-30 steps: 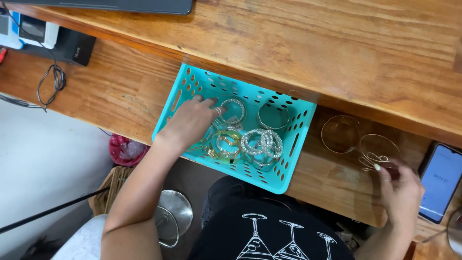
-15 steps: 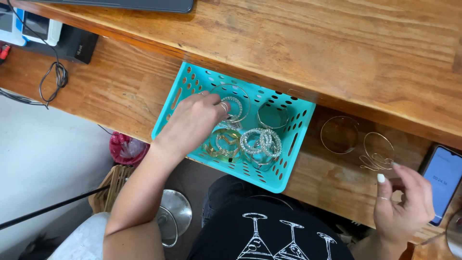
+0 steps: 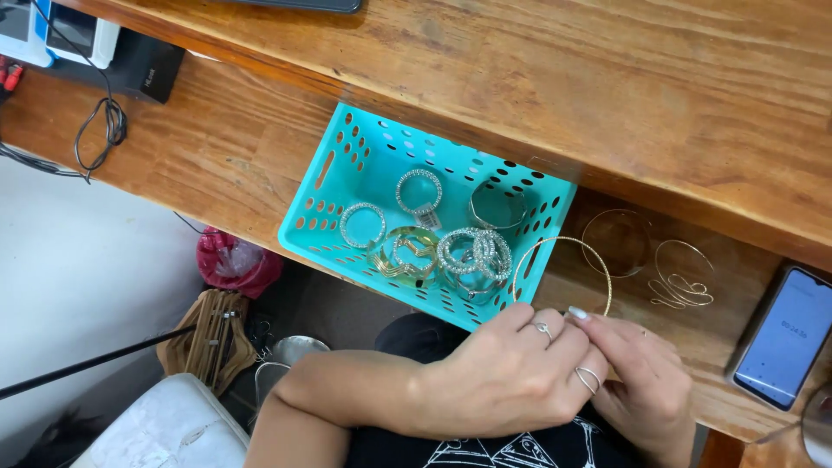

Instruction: A person is removing tags or stickers from various bracelets and bangles and sorting them into a blue plastic basket on a wooden table.

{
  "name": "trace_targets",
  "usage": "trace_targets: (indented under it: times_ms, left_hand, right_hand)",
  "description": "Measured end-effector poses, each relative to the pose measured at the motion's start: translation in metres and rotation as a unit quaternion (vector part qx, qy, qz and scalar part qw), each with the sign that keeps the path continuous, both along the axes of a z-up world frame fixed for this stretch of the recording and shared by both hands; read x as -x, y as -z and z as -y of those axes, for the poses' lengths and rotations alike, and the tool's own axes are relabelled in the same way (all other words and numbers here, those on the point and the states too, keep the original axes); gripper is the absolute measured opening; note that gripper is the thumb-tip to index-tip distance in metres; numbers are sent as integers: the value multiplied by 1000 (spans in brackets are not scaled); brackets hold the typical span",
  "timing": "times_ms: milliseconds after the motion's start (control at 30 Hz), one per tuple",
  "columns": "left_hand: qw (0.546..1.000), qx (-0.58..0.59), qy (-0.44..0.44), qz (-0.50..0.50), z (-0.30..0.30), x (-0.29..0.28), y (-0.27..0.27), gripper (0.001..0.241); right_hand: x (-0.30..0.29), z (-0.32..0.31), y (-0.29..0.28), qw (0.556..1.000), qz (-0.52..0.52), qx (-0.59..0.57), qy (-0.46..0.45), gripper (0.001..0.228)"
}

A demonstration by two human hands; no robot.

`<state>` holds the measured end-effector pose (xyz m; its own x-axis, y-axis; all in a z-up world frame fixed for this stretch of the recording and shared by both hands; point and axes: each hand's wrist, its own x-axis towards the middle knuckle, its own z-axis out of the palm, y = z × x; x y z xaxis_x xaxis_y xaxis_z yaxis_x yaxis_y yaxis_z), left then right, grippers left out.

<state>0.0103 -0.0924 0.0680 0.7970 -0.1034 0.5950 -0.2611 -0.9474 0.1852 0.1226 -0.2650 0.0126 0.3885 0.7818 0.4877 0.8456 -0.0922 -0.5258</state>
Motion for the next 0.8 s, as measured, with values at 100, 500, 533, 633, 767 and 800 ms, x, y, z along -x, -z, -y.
trace_targets:
  times_ms: [100, 500, 533, 633, 767, 800]
  left_hand:
    - [999, 22, 26, 15, -5, -3, 3, 12]
    - [951, 50, -257, -161, -82, 11, 23, 75]
    - [950, 52, -261, -164, -86, 13, 28, 75]
    - [924, 0, -319, -209, -107, 18, 46, 77]
    - [885, 126, -333, -299, -145, 23, 76, 62]
    - [867, 187, -306, -347, -154, 24, 84, 50]
  right_hand:
    - [-4, 30, 33, 997, 6, 36, 69, 34]
    - [-25, 78, 78, 962, -158, 163, 149, 19]
    - [-25, 77, 87, 962, -159, 166, 145, 19]
    - [-32, 63, 112, 961, -176, 157, 142, 12]
    - [-44, 45, 127, 969, -158, 112, 155, 21]
    - [-47, 43, 132, 973, -135, 94, 160, 21]
